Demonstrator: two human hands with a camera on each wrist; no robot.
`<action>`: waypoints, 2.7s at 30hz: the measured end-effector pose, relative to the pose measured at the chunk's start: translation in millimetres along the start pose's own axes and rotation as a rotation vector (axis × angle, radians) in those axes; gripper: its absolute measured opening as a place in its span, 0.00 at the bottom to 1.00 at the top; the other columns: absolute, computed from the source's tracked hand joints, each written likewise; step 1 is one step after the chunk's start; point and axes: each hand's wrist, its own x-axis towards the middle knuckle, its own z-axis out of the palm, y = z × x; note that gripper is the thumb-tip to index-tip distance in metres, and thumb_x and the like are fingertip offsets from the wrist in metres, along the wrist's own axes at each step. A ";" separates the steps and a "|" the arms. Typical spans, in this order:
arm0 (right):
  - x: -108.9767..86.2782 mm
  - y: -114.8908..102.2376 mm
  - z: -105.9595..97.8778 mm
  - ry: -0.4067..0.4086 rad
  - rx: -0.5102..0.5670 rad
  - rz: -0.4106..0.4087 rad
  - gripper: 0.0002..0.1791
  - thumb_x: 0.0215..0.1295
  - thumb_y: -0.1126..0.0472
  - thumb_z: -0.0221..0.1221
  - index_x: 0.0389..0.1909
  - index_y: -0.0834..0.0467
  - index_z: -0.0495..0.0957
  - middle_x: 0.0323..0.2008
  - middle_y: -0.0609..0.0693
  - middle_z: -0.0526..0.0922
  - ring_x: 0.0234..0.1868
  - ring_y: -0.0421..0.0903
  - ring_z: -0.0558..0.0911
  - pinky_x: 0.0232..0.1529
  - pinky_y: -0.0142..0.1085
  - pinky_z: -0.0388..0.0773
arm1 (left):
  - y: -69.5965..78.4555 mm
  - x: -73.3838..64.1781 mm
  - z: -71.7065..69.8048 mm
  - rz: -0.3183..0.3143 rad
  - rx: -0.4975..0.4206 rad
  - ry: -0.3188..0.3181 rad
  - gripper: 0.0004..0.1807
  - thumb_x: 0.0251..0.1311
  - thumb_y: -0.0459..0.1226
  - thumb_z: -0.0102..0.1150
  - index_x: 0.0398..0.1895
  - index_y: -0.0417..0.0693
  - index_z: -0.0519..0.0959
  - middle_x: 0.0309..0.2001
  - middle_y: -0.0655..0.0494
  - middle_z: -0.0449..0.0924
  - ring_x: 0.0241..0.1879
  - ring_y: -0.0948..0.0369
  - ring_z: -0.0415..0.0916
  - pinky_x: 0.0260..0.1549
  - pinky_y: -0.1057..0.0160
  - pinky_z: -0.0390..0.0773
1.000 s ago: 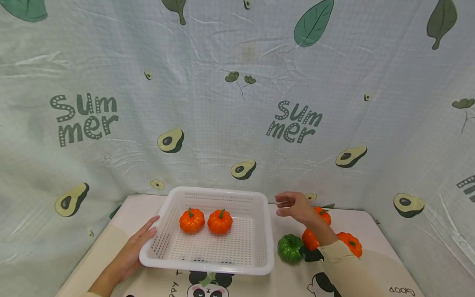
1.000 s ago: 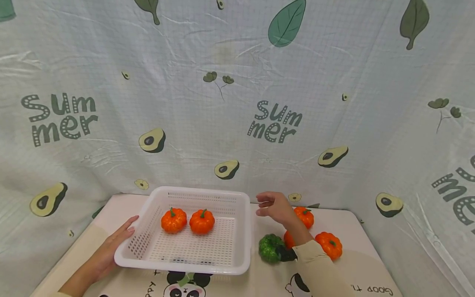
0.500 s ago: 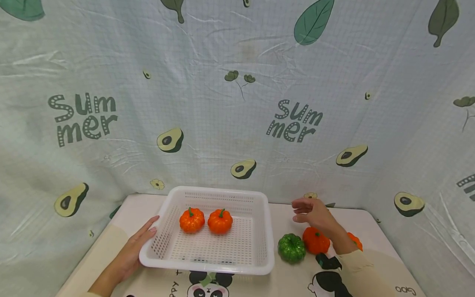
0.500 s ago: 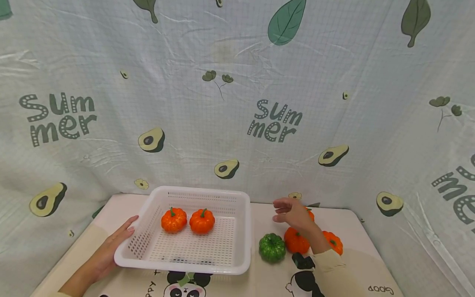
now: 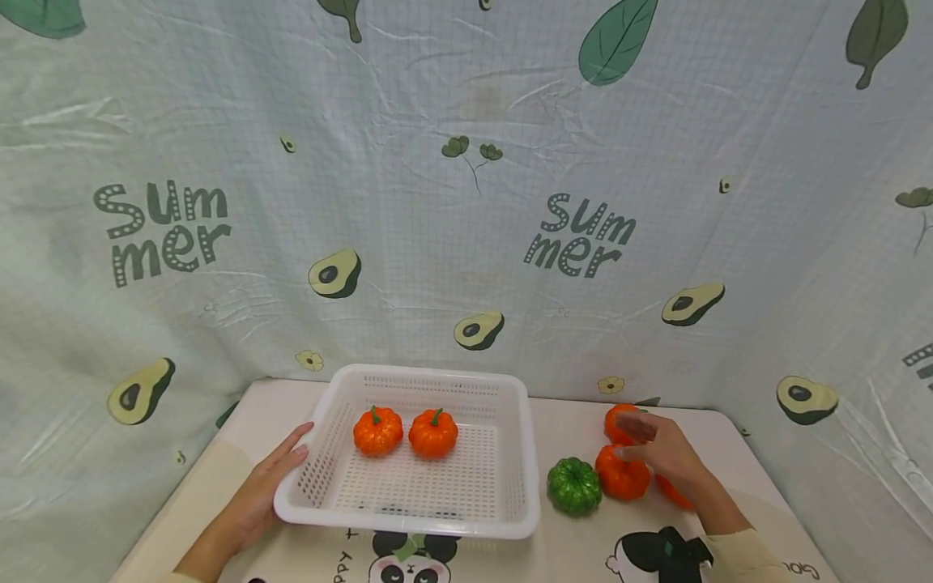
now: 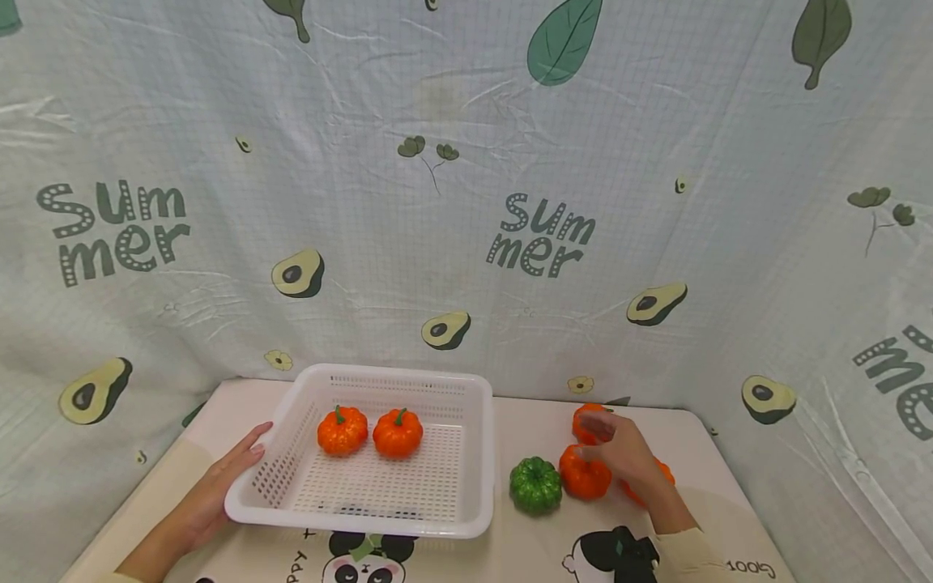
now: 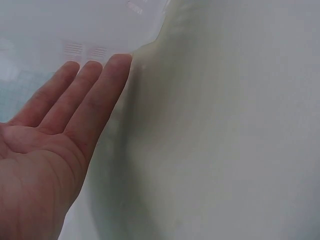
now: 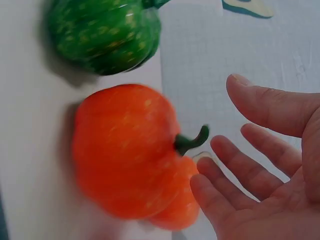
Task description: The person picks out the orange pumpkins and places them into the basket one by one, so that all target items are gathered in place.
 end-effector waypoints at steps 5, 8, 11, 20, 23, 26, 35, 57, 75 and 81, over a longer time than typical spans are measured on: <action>-8.7 12.0 1.6 -0.011 -0.029 0.028 0.39 0.60 0.62 0.72 0.71 0.68 0.70 0.70 0.69 0.74 0.72 0.70 0.72 0.70 0.60 0.70 | -0.2 0.4 -0.3 0.001 0.005 0.001 0.36 0.82 0.53 0.40 0.86 0.58 0.45 0.85 0.42 0.44 0.67 0.50 0.66 0.54 0.57 0.79; -10.9 18.7 5.8 -0.014 -0.038 0.033 0.40 0.60 0.62 0.73 0.71 0.69 0.69 0.70 0.70 0.73 0.72 0.70 0.70 0.72 0.60 0.68 | -0.4 0.6 -0.7 0.001 0.005 0.001 0.36 0.82 0.53 0.40 0.86 0.58 0.45 0.85 0.41 0.45 0.67 0.51 0.66 0.54 0.57 0.79; -11.7 22.6 10.4 -0.012 -0.044 0.037 0.41 0.59 0.62 0.73 0.71 0.69 0.69 0.70 0.70 0.73 0.72 0.71 0.70 0.71 0.62 0.67 | -0.5 0.4 -0.8 -0.002 0.001 0.003 0.36 0.82 0.53 0.40 0.86 0.59 0.45 0.84 0.41 0.45 0.67 0.50 0.67 0.53 0.56 0.79; -11.3 27.8 18.0 -0.004 -0.122 0.062 0.43 0.53 0.61 0.76 0.71 0.63 0.72 0.72 0.70 0.72 0.72 0.72 0.68 0.69 0.68 0.66 | -1.2 2.8 0.1 -0.013 0.008 0.004 0.36 0.82 0.54 0.40 0.86 0.60 0.45 0.84 0.40 0.45 0.66 0.50 0.68 0.53 0.54 0.80; -10.6 30.3 18.9 0.001 -0.154 0.070 0.42 0.52 0.59 0.77 0.70 0.61 0.73 0.71 0.71 0.71 0.71 0.72 0.68 0.69 0.70 0.64 | -1.1 3.4 0.5 -0.017 0.009 0.009 0.35 0.81 0.54 0.40 0.85 0.61 0.46 0.84 0.41 0.46 0.66 0.50 0.68 0.53 0.54 0.80; -10.0 30.8 18.9 0.006 -0.179 0.083 0.42 0.53 0.57 0.78 0.69 0.60 0.74 0.70 0.72 0.71 0.69 0.71 0.69 0.68 0.71 0.64 | -1.0 3.7 0.7 -0.017 0.010 0.006 0.36 0.81 0.54 0.40 0.86 0.61 0.46 0.85 0.41 0.45 0.66 0.49 0.67 0.53 0.54 0.80; -11.1 31.0 19.4 0.040 -0.176 0.064 0.42 0.50 0.56 0.79 0.67 0.61 0.76 0.67 0.72 0.75 0.66 0.70 0.74 0.66 0.68 0.69 | -0.7 3.3 0.6 -0.023 0.011 0.007 0.36 0.81 0.55 0.40 0.86 0.60 0.45 0.85 0.40 0.45 0.67 0.49 0.67 0.53 0.54 0.80; -15.4 8.8 9.3 0.055 -0.123 -0.014 0.40 0.54 0.57 0.77 0.68 0.63 0.76 0.67 0.70 0.76 0.66 0.69 0.76 0.65 0.62 0.74 | -5.0 2.5 -2.0 -0.008 -0.004 -0.001 0.35 0.82 0.54 0.38 0.86 0.59 0.45 0.84 0.40 0.45 0.66 0.49 0.67 0.53 0.53 0.79; -10.0 -9.2 10.6 0.038 -0.157 0.009 0.45 0.51 0.53 0.79 0.71 0.61 0.74 0.68 0.72 0.74 0.64 0.68 0.74 0.64 0.64 0.72 | -4.0 0.4 -1.4 -0.024 0.012 0.009 0.36 0.82 0.55 0.39 0.86 0.60 0.45 0.85 0.41 0.45 0.67 0.49 0.67 0.54 0.55 0.79; -10.2 -15.2 11.2 0.035 -0.155 -0.006 0.43 0.51 0.52 0.79 0.69 0.59 0.76 0.68 0.69 0.75 0.63 0.65 0.75 0.63 0.63 0.73 | -3.6 1.0 -0.8 -0.027 0.025 0.011 0.36 0.82 0.55 0.39 0.86 0.61 0.45 0.85 0.41 0.44 0.67 0.49 0.67 0.54 0.54 0.79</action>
